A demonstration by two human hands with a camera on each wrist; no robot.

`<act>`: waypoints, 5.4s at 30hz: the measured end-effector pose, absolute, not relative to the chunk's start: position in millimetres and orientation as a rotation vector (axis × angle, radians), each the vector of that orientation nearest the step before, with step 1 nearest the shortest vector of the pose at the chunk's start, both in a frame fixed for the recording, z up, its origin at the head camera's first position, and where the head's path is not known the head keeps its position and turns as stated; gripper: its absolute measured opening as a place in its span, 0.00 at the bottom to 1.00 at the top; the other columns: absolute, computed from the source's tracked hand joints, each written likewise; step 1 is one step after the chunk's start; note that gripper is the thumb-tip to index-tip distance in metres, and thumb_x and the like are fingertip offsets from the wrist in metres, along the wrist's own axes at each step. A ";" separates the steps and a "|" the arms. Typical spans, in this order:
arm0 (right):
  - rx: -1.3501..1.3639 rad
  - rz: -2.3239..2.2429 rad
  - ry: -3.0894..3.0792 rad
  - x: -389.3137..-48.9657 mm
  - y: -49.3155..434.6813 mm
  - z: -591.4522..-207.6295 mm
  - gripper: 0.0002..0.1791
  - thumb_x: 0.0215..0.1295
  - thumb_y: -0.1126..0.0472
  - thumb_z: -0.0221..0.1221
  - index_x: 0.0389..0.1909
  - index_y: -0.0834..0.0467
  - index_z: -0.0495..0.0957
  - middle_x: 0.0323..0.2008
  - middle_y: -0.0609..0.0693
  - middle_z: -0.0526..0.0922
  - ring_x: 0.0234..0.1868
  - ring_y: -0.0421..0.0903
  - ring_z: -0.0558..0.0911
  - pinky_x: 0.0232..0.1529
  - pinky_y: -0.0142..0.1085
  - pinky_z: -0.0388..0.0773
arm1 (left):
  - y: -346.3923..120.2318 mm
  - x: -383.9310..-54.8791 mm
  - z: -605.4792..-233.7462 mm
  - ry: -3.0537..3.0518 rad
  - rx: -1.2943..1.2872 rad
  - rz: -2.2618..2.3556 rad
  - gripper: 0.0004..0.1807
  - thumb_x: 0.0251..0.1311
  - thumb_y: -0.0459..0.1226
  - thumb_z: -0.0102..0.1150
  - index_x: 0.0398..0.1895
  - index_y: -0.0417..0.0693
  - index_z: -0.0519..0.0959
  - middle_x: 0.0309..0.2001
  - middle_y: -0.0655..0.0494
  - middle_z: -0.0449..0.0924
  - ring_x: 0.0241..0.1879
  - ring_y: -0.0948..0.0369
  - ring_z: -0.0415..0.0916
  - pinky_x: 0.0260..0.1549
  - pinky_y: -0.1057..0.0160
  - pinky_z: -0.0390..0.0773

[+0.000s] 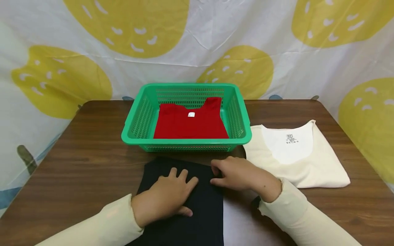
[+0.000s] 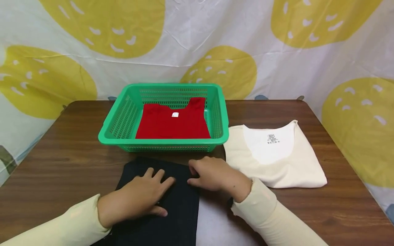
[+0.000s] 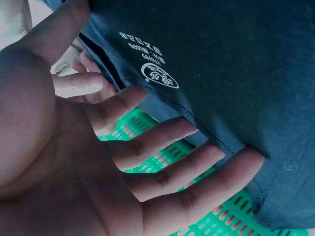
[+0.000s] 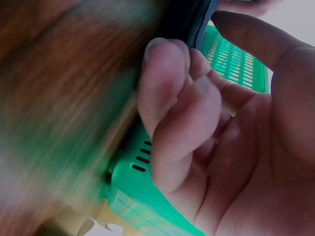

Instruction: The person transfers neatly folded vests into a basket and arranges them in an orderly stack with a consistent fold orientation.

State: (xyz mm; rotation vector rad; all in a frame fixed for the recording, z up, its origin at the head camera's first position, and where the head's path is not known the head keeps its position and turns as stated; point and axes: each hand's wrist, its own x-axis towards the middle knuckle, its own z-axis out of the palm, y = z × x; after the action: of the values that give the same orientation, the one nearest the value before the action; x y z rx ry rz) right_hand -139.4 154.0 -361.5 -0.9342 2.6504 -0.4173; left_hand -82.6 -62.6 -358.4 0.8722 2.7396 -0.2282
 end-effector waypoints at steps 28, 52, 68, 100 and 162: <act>-0.874 -0.367 2.662 -145.4 164.7 -361.0 0.16 0.66 0.48 0.64 0.36 0.53 0.70 0.20 0.44 0.71 0.21 0.39 0.71 0.24 0.33 0.67 | -47.2 -81.8 -359.7 2.800 0.986 -0.313 0.44 0.50 0.71 0.62 0.63 0.54 0.72 0.55 0.47 0.77 0.52 0.47 0.76 0.33 0.55 0.84; -0.829 -0.422 2.622 -143.9 165.2 -365.4 0.27 0.64 0.49 0.67 0.55 0.57 0.68 0.33 0.48 0.82 0.17 0.36 0.77 0.33 0.36 0.78 | -129.6 -122.8 -361.1 2.842 1.085 0.288 0.34 0.51 0.40 0.77 0.63 0.53 0.75 0.59 0.49 0.77 0.58 0.48 0.75 0.54 0.43 0.76; -0.783 -0.401 2.623 -145.2 164.9 -366.1 0.28 0.63 0.49 0.67 0.58 0.56 0.70 0.34 0.49 0.83 0.14 0.37 0.77 0.31 0.36 0.77 | -139.2 -131.2 -364.1 2.768 0.912 0.317 0.35 0.61 0.47 0.68 0.70 0.50 0.69 0.65 0.47 0.73 0.64 0.44 0.71 0.61 0.38 0.71; -0.882 -0.247 2.651 -144.3 166.6 -364.5 0.13 0.63 0.46 0.66 0.35 0.51 0.79 0.22 0.40 0.75 0.27 0.38 0.77 0.31 0.37 0.73 | -141.9 -136.4 -363.1 2.751 0.952 0.385 0.20 0.53 0.29 0.68 0.52 0.42 0.81 0.44 0.53 0.84 0.42 0.57 0.80 0.42 0.56 0.80; -0.876 -0.462 2.432 -145.5 167.0 -363.2 0.13 0.70 0.51 0.62 0.44 0.55 0.75 0.24 0.43 0.77 0.10 0.37 0.76 0.27 0.30 0.77 | -145.1 -137.1 -351.8 2.461 1.042 0.763 0.06 0.68 0.37 0.60 0.47 0.53 0.79 0.32 0.67 0.77 0.30 0.69 0.71 0.37 0.67 0.75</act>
State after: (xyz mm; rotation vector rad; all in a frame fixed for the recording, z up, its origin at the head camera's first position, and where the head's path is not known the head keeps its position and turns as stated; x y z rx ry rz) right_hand -145.5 167.0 -363.2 -0.8756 2.4324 -0.4623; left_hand -137.1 -145.1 -351.8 1.0424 2.4610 0.7632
